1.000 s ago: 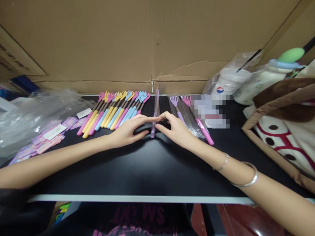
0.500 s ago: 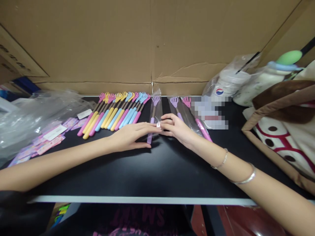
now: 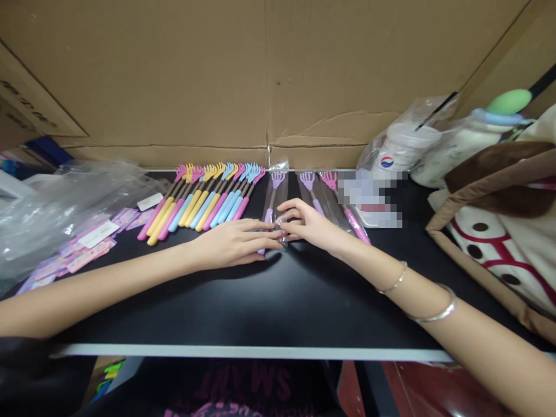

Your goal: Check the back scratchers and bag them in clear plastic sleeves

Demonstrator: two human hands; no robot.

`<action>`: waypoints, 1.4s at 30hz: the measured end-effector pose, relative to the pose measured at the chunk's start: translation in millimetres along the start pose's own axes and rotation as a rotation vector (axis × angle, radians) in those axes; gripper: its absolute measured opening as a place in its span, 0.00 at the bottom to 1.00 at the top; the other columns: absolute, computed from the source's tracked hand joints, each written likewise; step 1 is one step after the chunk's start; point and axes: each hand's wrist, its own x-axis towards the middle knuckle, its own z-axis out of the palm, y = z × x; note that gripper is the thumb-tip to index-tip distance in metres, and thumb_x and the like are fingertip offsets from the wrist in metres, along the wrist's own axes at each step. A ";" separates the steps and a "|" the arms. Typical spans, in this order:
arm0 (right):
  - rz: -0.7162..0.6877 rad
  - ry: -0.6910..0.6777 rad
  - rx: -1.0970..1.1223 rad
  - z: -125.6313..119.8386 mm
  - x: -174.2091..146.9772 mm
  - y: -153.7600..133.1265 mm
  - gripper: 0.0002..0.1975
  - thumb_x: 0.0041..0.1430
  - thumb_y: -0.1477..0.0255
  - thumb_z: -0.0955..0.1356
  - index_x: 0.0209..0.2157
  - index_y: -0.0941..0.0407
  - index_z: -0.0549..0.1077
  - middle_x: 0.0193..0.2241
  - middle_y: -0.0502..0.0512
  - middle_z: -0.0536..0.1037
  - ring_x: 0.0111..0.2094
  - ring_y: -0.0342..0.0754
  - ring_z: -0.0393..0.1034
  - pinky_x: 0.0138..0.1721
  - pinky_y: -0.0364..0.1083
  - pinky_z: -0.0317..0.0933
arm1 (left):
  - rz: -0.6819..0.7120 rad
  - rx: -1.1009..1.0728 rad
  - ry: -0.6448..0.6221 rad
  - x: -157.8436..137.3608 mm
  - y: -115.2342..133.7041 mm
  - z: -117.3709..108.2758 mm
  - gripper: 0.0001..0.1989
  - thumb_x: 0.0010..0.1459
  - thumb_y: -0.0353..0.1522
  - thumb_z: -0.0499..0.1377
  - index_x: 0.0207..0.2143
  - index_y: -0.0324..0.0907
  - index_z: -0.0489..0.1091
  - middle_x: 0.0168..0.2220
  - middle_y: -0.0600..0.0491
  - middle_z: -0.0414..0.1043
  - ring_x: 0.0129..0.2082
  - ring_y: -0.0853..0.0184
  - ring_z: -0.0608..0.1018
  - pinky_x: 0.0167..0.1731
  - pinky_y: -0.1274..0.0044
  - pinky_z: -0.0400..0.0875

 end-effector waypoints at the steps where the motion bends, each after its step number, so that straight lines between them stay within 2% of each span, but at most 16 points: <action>1: -0.029 -0.011 -0.020 0.1 0.3 1.3 0.17 0.53 0.70 0.70 0.44 0.53 0.64 0.38 0.50 0.72 0.36 0.43 0.74 0.38 0.46 0.71 | -0.003 0.009 -0.001 0.2 0.4 -0.4 0.13 0.67 0.34 0.51 0.50 0.41 0.69 0.53 0.51 0.73 0.54 0.61 0.74 0.50 0.70 0.72; 4: -0.146 -0.029 -0.168 1.1 -0.1 3.7 0.16 0.55 0.69 0.68 0.45 0.53 0.62 0.38 0.52 0.74 0.36 0.45 0.73 0.35 0.46 0.70 | 0.012 0.036 0.009 0.7 1.3 -0.6 0.13 0.67 0.35 0.51 0.49 0.42 0.69 0.52 0.51 0.74 0.52 0.62 0.75 0.47 0.71 0.72; 7: -0.304 0.018 -0.494 2.6 -2.5 4.3 0.14 0.58 0.70 0.65 0.46 0.54 0.64 0.38 0.54 0.75 0.36 0.46 0.72 0.34 0.46 0.67 | 0.026 0.064 -0.003 0.8 1.4 0.0 0.13 0.67 0.35 0.50 0.49 0.42 0.69 0.52 0.51 0.74 0.52 0.63 0.74 0.46 0.72 0.71; 12: -0.525 0.177 -1.111 5.2 -5.9 5.6 0.11 0.62 0.74 0.62 0.45 0.57 0.69 0.35 0.57 0.75 0.37 0.49 0.70 0.36 0.47 0.63 | 0.024 0.039 -0.010 -0.3 0.5 -0.4 0.15 0.66 0.33 0.49 0.51 0.41 0.69 0.51 0.50 0.75 0.51 0.64 0.75 0.46 0.73 0.70; 15: -0.629 0.160 -1.329 5.0 -5.7 5.1 0.10 0.65 0.74 0.60 0.41 0.57 0.71 0.36 0.59 0.75 0.40 0.52 0.68 0.37 0.48 0.63 | 0.014 -0.005 -0.006 -0.7 0.4 -1.8 0.16 0.66 0.34 0.49 0.51 0.41 0.69 0.50 0.51 0.75 0.51 0.64 0.75 0.47 0.73 0.70; 20: -0.670 0.157 -1.384 1.9 -3.9 4.5 0.12 0.66 0.70 0.59 0.41 0.57 0.73 0.41 0.61 0.74 0.43 0.53 0.67 0.41 0.50 0.63 | -0.033 0.036 0.024 -1.2 0.2 -3.6 0.16 0.66 0.39 0.51 0.51 0.43 0.70 0.53 0.53 0.73 0.54 0.62 0.73 0.50 0.71 0.68; 24: -0.662 0.134 -1.357 0.6 -2.5 8.4 0.12 0.67 0.69 0.59 0.42 0.56 0.72 0.46 0.61 0.75 0.48 0.54 0.67 0.44 0.51 0.64 | -0.012 0.091 0.037 -3.3 -3.8 -4.1 0.21 0.65 0.45 0.51 0.53 0.44 0.70 0.55 0.53 0.72 0.54 0.60 0.74 0.49 0.69 0.68; 29: -0.627 0.111 -1.354 0.5 -1.8 11.2 0.13 0.66 0.65 0.60 0.44 0.58 0.71 0.45 0.62 0.77 0.47 0.55 0.70 0.44 0.52 0.65 | -0.056 0.149 0.095 -5.9 -8.7 -5.7 0.23 0.63 0.48 0.52 0.55 0.49 0.69 0.53 0.53 0.73 0.51 0.61 0.76 0.46 0.71 0.70; 32: -0.640 0.104 -1.381 0.5 -2.5 9.8 0.15 0.66 0.64 0.60 0.44 0.59 0.71 0.45 0.64 0.77 0.47 0.56 0.71 0.45 0.53 0.65 | -0.127 0.121 0.086 -6.2 -8.8 -5.4 0.23 0.61 0.51 0.53 0.50 0.47 0.73 0.52 0.52 0.74 0.50 0.61 0.77 0.46 0.71 0.70; 35: -0.658 0.092 -1.401 0.2 -3.4 8.2 0.16 0.66 0.64 0.60 0.45 0.61 0.71 0.47 0.65 0.76 0.47 0.57 0.70 0.46 0.53 0.65 | -0.180 0.059 0.059 -6.0 -8.1 -3.9 0.22 0.60 0.50 0.54 0.45 0.45 0.75 0.51 0.51 0.75 0.49 0.62 0.77 0.44 0.73 0.71; 42: -0.663 0.067 -1.445 -0.2 -4.5 6.7 0.18 0.66 0.63 0.60 0.48 0.60 0.71 0.49 0.66 0.75 0.49 0.58 0.70 0.47 0.55 0.65 | -0.203 0.014 0.055 -5.7 -7.9 -1.9 0.21 0.61 0.49 0.54 0.45 0.45 0.75 0.51 0.51 0.75 0.47 0.62 0.78 0.43 0.72 0.73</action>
